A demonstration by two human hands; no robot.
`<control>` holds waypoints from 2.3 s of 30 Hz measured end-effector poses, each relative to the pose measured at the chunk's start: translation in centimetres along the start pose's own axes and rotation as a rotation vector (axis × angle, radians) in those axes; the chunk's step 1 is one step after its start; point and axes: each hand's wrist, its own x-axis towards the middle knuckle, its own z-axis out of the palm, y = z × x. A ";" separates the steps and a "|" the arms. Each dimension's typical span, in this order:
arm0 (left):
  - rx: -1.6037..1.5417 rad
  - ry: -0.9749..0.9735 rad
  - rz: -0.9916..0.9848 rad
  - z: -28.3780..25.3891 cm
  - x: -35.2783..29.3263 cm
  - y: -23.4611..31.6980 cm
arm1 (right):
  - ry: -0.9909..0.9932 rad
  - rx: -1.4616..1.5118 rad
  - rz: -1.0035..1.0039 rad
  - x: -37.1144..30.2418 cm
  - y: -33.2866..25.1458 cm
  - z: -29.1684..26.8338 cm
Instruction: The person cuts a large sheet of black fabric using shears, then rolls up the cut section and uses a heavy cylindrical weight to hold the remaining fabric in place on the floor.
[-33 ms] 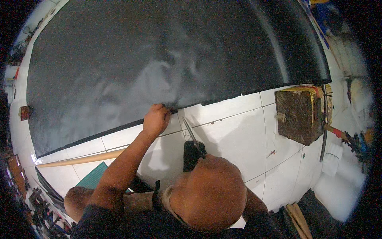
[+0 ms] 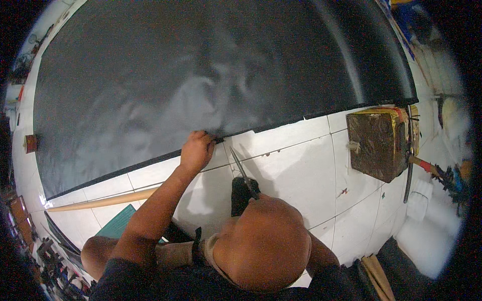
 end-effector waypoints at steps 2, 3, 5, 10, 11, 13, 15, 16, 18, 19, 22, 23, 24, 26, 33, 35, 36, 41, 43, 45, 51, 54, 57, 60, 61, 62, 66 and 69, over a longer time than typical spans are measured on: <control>-0.021 0.023 0.033 0.3 0.2 0.3 | -0.001 -0.021 -0.025 0.3 -1.5 1.0; -0.029 0.028 0.037 0.5 0.1 0.2 | -0.008 -0.025 -0.034 0.7 -2.1 1.4; -0.048 0.043 0.044 0.5 0.0 0.0 | -0.019 -0.031 -0.048 1.3 -3.1 2.1; -0.132 0.062 0.010 -0.1 -0.2 0.7 | -0.022 -0.039 -0.058 1.9 -4.3 3.3; -0.139 0.088 0.011 -0.1 -0.3 0.8 | -0.019 -0.049 -0.049 1.9 -4.6 3.3; -0.165 0.118 -0.003 0.3 -0.4 1.1 | -0.021 -0.048 -0.054 1.8 -4.5 3.4; -0.171 0.141 0.004 0.8 -0.2 1.2 | -0.018 -0.052 -0.052 1.7 -4.4 2.8; -0.161 0.152 0.014 1.0 -0.3 1.0 | -0.023 -0.052 -0.053 1.6 -4.4 2.9; -0.152 0.187 0.019 1.3 -0.3 1.0 | -0.030 -0.047 -0.053 1.4 -4.2 3.2; -0.153 0.210 0.013 1.3 -0.3 1.3 | -0.030 -0.049 -0.052 1.3 -4.2 3.2; -0.134 0.212 0.014 1.5 -0.1 1.5 | -0.027 -0.061 -0.055 1.5 -4.3 3.0; -0.124 0.201 0.018 1.6 -0.1 1.5 | -0.025 -0.063 -0.056 1.6 -4.4 3.0; -0.130 0.197 0.019 1.7 -0.1 1.3 | -0.022 -0.067 -0.058 1.7 -4.5 2.9; -0.141 0.190 0.020 2.1 -0.1 1.0 | -0.013 -0.085 -0.075 2.0 -5.0 2.8; -0.160 0.170 -0.003 1.8 -0.2 1.0 | 0.073 -0.132 -0.164 2.4 -4.0 3.1; -0.186 0.178 -0.001 2.0 -0.4 0.7 | 0.113 -0.182 -0.230 3.2 -3.3 3.1; -0.192 0.155 0.000 1.7 -0.4 0.6 | 0.124 -0.186 -0.290 3.4 -4.1 3.3; -0.300 0.211 0.041 1.2 -0.6 0.7 | 0.129 -0.198 -0.337 7.6 -5.1 3.4; -0.269 0.153 0.018 1.1 -0.5 0.9 | 0.151 -0.207 -0.366 8.6 -5.3 3.2; -0.256 0.117 0.011 1.0 -0.6 0.6 | 0.150 -0.203 -0.373 9.0 -5.2 3.3; -0.164 0.135 0.093 0.7 -1.3 0.3 | 0.156 -0.295 -0.391 8.1 -6.1 3.1; -0.123 0.108 0.134 0.9 -1.6 -0.4 | 0.022 -0.165 -0.259 7.6 -6.6 2.8; -0.135 0.103 0.135 0.8 -1.3 -0.4 | -0.105 -0.007 -0.184 6.6 -6.8 2.1; -0.135 0.146 0.121 1.2 -1.1 -0.7 | -0.138 0.030 -0.105 5.0 -7.9 1.5; -0.137 0.156 0.121 1.3 -1.0 -0.9 | -0.135 0.028 -0.072 4.6 -8.2 1.2; -0.138 0.166 0.121 1.3 -1.0 -1.1 | -0.137 -0.024 -0.079 4.4 -8.2 0.7; -0.357 0.131 -0.069 0.2 -0.6 -0.5 | -0.110 -0.080 -0.064 3.0 -7.5 -0.6; -0.466 0.137 -0.089 -0.4 -0.6 -1.0 | -0.135 -0.024 -0.061 1.9 -8.3 -0.7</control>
